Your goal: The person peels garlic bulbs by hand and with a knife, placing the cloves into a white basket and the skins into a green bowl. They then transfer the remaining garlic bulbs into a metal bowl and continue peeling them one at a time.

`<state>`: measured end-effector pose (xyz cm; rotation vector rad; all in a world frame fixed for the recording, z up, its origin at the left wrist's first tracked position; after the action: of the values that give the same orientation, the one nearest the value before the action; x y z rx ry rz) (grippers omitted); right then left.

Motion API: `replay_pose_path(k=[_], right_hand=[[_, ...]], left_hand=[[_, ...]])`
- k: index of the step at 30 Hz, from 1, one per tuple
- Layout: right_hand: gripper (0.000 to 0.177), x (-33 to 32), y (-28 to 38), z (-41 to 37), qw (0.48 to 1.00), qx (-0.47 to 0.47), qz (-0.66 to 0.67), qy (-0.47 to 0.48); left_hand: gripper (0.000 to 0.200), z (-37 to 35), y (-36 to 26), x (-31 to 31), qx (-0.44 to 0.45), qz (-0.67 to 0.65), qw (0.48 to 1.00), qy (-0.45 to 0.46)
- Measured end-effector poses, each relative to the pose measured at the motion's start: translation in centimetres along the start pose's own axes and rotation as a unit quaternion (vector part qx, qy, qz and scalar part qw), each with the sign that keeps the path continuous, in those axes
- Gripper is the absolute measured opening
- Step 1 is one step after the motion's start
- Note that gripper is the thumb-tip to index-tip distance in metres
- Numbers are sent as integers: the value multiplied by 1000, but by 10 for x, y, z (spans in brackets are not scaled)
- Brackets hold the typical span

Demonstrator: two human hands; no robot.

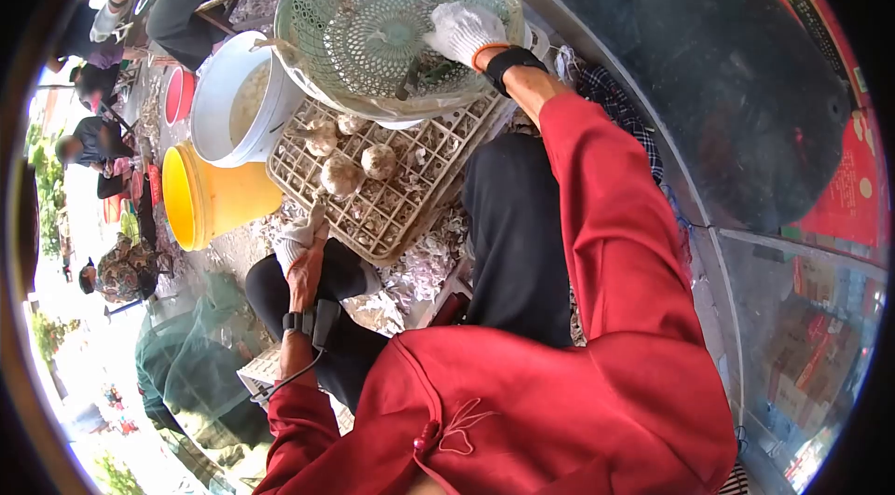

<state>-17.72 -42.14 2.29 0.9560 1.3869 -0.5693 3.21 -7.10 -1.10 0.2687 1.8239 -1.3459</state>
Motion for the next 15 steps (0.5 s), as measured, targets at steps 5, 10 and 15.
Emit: replay_pose_path(k=[5, 10, 15], right_hand=[[52, -2, 47, -23, 994, -8, 30, 107], [31, 22, 30, -6, 964, 6, 249, 98], [24, 12, 11, -21, 953, -195, 226, 48]], left_hand=[[26, 12, -9, 5, 12, 53, 998, 31], [31, 15, -13, 14, -44, -127, 991, -8], [45, 3, 8, 22, -162, -170, 972, 26]])
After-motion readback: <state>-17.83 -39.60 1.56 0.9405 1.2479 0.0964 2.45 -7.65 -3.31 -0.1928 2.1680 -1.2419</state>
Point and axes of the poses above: each hand's wrist, its own z-axis towards the middle knuckle, its own x-axis out of the palm, y = z × x, the point moved 6 cm from there along z, towards the middle knuckle, and after that the axes turned 2 degrees about -z, right-handed, at the moved point
